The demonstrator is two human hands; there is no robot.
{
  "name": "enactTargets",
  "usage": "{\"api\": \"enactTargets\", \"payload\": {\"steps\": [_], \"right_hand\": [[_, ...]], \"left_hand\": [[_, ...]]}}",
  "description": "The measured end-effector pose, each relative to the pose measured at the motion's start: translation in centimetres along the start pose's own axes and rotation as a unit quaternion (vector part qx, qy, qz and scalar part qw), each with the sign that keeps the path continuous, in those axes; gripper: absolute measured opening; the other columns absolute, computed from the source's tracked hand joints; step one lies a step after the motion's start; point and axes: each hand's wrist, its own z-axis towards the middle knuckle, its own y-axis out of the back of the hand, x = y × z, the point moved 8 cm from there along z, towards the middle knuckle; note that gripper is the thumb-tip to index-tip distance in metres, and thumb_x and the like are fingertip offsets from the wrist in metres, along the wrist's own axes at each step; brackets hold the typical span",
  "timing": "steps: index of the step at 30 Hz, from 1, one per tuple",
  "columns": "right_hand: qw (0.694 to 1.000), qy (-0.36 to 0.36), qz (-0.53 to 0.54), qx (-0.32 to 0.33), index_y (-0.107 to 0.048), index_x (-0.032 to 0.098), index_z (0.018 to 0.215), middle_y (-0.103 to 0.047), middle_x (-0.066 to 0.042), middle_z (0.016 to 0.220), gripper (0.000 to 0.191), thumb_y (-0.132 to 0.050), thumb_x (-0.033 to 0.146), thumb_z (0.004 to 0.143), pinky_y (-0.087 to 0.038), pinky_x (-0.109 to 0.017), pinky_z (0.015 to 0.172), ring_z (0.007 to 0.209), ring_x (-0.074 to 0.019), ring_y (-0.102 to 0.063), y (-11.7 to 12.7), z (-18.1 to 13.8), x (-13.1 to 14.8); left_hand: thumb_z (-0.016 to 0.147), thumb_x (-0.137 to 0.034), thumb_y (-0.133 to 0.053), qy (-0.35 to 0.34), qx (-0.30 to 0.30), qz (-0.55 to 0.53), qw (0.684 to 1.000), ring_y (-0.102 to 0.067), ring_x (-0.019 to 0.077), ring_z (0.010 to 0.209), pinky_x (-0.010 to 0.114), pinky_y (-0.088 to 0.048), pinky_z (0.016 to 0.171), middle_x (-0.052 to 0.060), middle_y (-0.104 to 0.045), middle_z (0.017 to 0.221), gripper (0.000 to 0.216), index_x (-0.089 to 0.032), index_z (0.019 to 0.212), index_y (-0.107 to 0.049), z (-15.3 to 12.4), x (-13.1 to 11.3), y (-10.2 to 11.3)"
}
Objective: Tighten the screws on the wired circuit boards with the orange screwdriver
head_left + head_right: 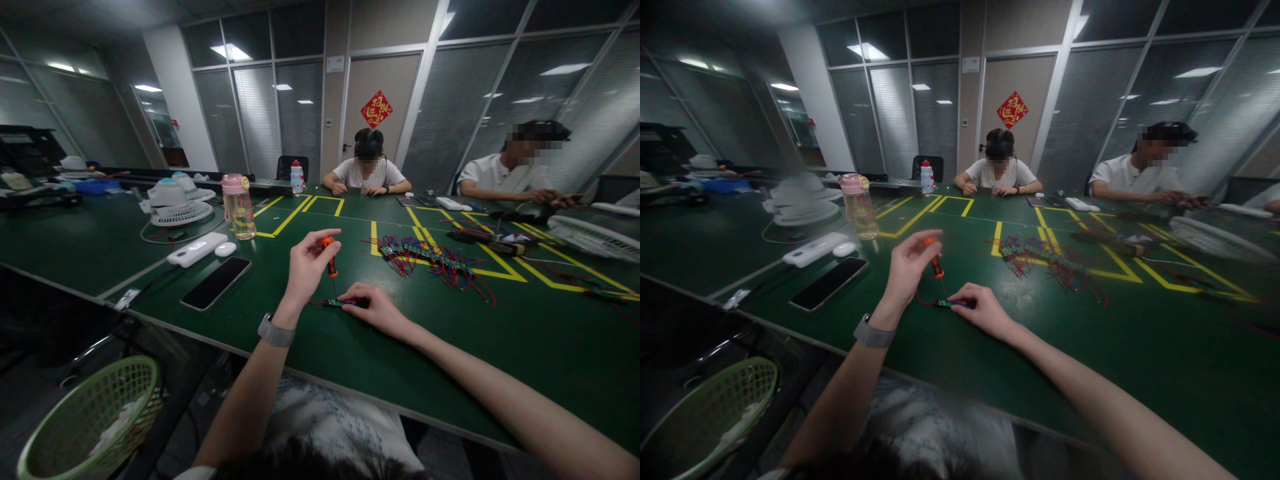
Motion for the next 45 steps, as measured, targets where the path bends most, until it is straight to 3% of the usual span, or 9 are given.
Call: {"api": "enactTargets", "payload": {"steps": [5,12,17,20,24,31,38,42,45], "right_hand": [[1.0,0.001,-0.005,0.001,-0.074,0.019,0.095,-0.067,-0.006,0.087,0.017,-0.064,0.024,0.082,-0.049,-0.031,0.074,0.08,-0.0176,-0.061,0.0,0.0,0.0],[1.0,0.003,-0.003,0.002,-0.074,0.018,0.095,-0.067,-0.006,0.087,0.017,-0.064,0.022,0.082,-0.049,-0.03,0.074,0.081,-0.0178,-0.062,0.0,0.0,0.0],[1.0,0.007,-0.003,-0.001,-0.074,0.018,0.094,-0.067,-0.006,0.087,0.017,-0.064,0.023,0.082,-0.049,-0.031,0.075,0.081,-0.0179,-0.062,0.0,0.0,0.0],[1.0,0.005,-0.003,0.0,-0.074,0.018,0.094,-0.068,-0.006,0.087,0.016,-0.064,0.022,0.081,-0.049,-0.032,0.076,0.081,-0.018,-0.062,0.0,0.0,0.2],[1.0,0.0,-0.003,-0.001,-0.074,0.018,0.094,-0.068,-0.007,0.087,0.016,-0.064,0.021,0.081,-0.049,-0.032,0.077,0.081,-0.0182,-0.062,0.1,0.0,0.2],[1.0,-0.001,-0.001,-0.001,-0.074,0.018,0.094,-0.067,-0.007,0.087,0.017,-0.064,0.021,0.081,-0.049,-0.032,0.076,0.082,-0.0184,-0.062,0.1,0.1,0.2],[1.0,-0.001,-0.001,0.001,-0.074,0.017,0.094,-0.067,-0.007,0.087,0.017,-0.064,0.022,0.082,-0.049,-0.031,0.074,0.081,-0.0184,-0.062,0.1,0.0,0.3],[1.0,0.001,-0.002,0.001,-0.074,0.017,0.094,-0.067,-0.007,0.088,0.017,-0.064,0.021,0.081,-0.048,-0.031,0.075,0.081,-0.0179,-0.062,0.0,0.0,0.1],[1.0,0.005,-0.003,0.001,-0.074,0.017,0.094,-0.067,-0.007,0.087,0.016,-0.064,0.02,0.081,-0.048,-0.03,0.073,0.08,-0.0174,-0.061,0.0,0.1,-0.1]], "left_hand": [[0.089,-0.03,-0.052,0.012,0.037,-0.056,0.998,-0.062,0.0183,0.104,0.032,-0.053,0.087,0.008,-0.062,0.12,0.029,-0.023,0.114,-0.066,0.0,0.3,-0.6],[0.078,-0.029,-0.068,-0.001,-0.001,0.0,1.0,-0.063,0.0129,0.08,0.026,-0.053,0.074,0.005,-0.067,0.095,0.026,-0.02,0.102,-0.07,0.0,-0.1,0.0],[0.088,-0.032,-0.054,0.008,0.047,-0.04,0.998,-0.061,0.0182,0.103,0.03,-0.053,0.083,0.008,-0.061,0.12,0.028,-0.023,0.112,-0.066,0.0,0.0,-0.8],[0.091,-0.033,-0.05,0.047,0.071,-0.094,0.992,-0.066,0.0175,0.09,0.034,-0.055,0.08,0.007,-0.066,0.109,0.034,-0.022,0.121,-0.06,-0.2,0.7,-1.4],[0.081,-0.031,-0.066,0.008,0.03,0.022,0.999,-0.062,0.0129,0.081,0.025,-0.053,0.074,0.004,-0.063,0.095,0.028,-0.022,0.107,-0.068,-0.2,-0.1,-0.6],[0.094,-0.027,-0.042,0.021,0.059,-0.038,0.997,-0.061,0.0174,0.104,0.031,-0.053,0.085,0.008,-0.056,0.124,0.036,-0.024,0.127,-0.056,-0.2,0.2,-1.3],[0.079,-0.027,-0.068,-0.03,-0.001,0.085,0.996,-0.059,0.0142,0.092,0.025,-0.052,0.079,0.006,-0.058,0.104,0.024,-0.021,0.103,-0.07,-0.2,-0.9,-0.1],[0.092,-0.03,-0.048,0.001,0.045,-0.017,0.999,-0.06,0.0174,0.103,0.03,-0.053,0.084,0.008,-0.056,0.122,0.03,-0.023,0.117,-0.063,-0.1,-0.2,-0.9],[0.09,-0.029,-0.052,0.025,0.054,-0.051,0.997,-0.064,0.0161,0.089,0.03,-0.055,0.078,0.007,-0.063,0.108,0.033,-0.021,0.121,-0.06,-0.2,0.3,-1.2]]}}
